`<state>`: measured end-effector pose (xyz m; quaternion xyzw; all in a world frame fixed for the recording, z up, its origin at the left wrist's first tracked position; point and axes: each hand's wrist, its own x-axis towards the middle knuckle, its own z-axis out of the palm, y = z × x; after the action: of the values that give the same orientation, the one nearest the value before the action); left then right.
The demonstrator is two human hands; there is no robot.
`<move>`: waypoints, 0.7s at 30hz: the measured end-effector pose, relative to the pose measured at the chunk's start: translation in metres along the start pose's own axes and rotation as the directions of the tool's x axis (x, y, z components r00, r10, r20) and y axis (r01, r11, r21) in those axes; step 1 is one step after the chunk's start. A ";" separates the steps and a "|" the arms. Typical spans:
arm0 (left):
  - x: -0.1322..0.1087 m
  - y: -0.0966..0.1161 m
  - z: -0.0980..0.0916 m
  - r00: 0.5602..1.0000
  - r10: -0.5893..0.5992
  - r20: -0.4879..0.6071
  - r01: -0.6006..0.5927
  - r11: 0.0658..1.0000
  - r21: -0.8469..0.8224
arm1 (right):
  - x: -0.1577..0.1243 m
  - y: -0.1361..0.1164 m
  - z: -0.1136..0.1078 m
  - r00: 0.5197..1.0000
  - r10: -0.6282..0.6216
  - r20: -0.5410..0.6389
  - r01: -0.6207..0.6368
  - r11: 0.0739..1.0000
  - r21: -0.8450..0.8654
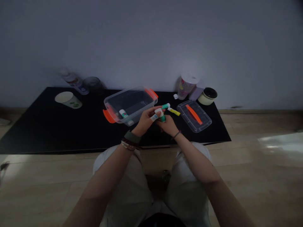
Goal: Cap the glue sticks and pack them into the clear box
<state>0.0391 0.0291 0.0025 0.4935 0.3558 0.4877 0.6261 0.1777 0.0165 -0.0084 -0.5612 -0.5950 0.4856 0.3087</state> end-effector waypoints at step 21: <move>-0.004 0.002 0.002 0.993 -0.020 0.120 0.023 0.999 -0.027 | -0.004 -0.001 0.010 0.943 0.021 0.332 -0.219 0.790 0.572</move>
<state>0.0393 0.0249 0.0049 0.5094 0.3159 0.4554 0.6583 0.1693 0.0109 -0.0103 -0.3884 -0.4131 0.7493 0.3421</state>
